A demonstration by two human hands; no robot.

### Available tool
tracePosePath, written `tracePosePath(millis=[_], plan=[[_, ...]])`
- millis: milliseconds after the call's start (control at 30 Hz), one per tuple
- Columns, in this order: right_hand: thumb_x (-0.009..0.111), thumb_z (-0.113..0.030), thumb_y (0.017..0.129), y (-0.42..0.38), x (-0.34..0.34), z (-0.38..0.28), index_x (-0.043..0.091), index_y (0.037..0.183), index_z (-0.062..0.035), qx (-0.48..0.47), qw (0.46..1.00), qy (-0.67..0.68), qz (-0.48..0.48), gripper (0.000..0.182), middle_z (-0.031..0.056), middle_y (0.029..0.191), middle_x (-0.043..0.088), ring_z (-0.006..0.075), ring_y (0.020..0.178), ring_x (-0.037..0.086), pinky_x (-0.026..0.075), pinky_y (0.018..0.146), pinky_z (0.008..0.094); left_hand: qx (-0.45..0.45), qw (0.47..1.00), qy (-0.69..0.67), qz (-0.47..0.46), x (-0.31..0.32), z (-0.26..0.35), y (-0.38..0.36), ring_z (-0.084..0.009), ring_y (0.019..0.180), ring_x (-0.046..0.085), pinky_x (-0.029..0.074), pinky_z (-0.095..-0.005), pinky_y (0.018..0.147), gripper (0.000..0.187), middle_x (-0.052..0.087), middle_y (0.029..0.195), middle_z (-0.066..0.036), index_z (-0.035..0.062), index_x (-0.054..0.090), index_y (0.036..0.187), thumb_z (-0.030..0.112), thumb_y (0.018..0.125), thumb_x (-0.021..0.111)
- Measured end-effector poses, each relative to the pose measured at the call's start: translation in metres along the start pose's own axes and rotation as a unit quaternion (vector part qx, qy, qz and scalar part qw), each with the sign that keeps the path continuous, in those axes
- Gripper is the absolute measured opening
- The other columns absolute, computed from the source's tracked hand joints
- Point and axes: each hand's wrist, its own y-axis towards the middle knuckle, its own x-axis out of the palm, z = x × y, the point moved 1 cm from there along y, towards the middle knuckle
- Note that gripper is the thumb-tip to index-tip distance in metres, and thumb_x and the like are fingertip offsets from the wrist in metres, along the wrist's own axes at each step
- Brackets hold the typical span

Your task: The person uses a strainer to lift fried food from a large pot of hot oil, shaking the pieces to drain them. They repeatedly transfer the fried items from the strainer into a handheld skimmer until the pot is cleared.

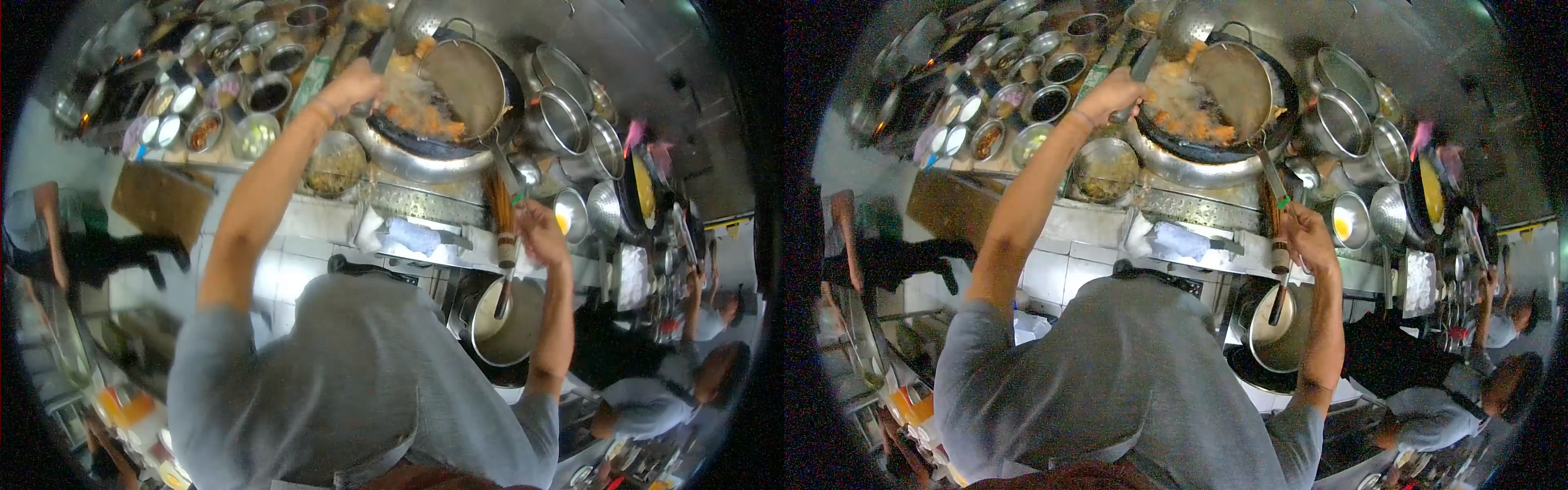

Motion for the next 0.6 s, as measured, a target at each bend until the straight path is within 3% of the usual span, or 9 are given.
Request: tracePosePath(millis=[67,133,167,233,400,600], plan=[[0.050,-0.016,0.095,0.008,-0.010,0.005,0.055,0.093,-0.0057,0.025,0.999,0.020,-0.001,0.012,-0.0003,0.058,0.049,0.0054,0.031,0.036,0.025,0.027,0.0216,0.030,0.998,0.054,0.013,-0.003,0.004,0.007,-0.0124,0.046,0.051,0.043,-0.0291,0.042,0.021,0.050,0.062,-0.003,-0.0026,0.047,0.087,0.009,0.074,0.059],[0.051,-0.017,0.095,0.022,-0.029,0.021,0.055,0.094,-0.0059,0.054,0.998,0.043,0.000,0.011,-0.0003,0.058,0.050,0.0050,0.031,0.036,0.024,0.027,0.0211,0.091,0.981,0.139,0.104,-0.009,0.026,-0.010,-0.0119,0.045,0.051,0.042,-0.0285,0.042,0.027,0.049,0.062,-0.003,-0.0046,0.046,0.093,0.010,0.075,0.059],[0.052,-0.016,0.094,0.036,-0.043,0.035,0.056,0.095,-0.0062,0.047,0.997,0.048,-0.034,0.011,-0.0003,0.058,0.050,0.0046,0.031,0.035,0.023,0.027,0.0206,0.088,0.981,0.140,0.103,-0.013,0.029,-0.020,-0.0119,0.045,0.051,0.042,-0.0285,0.042,0.027,0.049,0.062,-0.003,-0.0046,0.046,0.093,0.010,0.075,0.059],[0.055,-0.015,0.093,0.042,-0.054,0.033,0.057,0.101,-0.0071,0.073,0.989,0.104,-0.074,0.011,-0.0013,0.059,0.049,0.0033,0.032,0.032,0.021,0.028,0.0193,0.086,0.996,0.022,0.033,-0.031,0.028,-0.048,-0.0108,0.044,0.050,0.041,-0.0275,0.040,0.027,0.049,0.062,-0.003,-0.0037,0.046,0.095,0.012,0.077,0.059],[0.057,-0.014,0.092,0.044,-0.092,0.023,0.057,0.107,-0.0071,0.128,0.978,0.120,-0.114,0.016,-0.0019,0.059,0.050,0.0026,0.034,0.030,0.021,0.030,0.0195,-0.037,0.992,-0.090,0.081,-0.053,0.009,-0.154,-0.0098,0.040,0.045,0.037,-0.0234,0.038,0.031,0.051,0.061,-0.003,-0.0023,0.047,0.104,0.010,0.077,0.057],[0.056,-0.012,0.092,0.060,-0.115,0.019,0.060,0.093,-0.0060,0.068,0.990,-0.035,-0.122,0.007,-0.0020,0.058,0.050,0.0033,0.035,0.032,0.020,0.030,0.0212,-0.152,0.920,-0.328,0.154,-0.033,-0.073,-0.262,-0.0105,0.037,0.046,0.037,-0.0231,0.028,0.033,0.050,0.063,-0.005,-0.0014,0.046,0.109,0.001,0.076,0.048]])
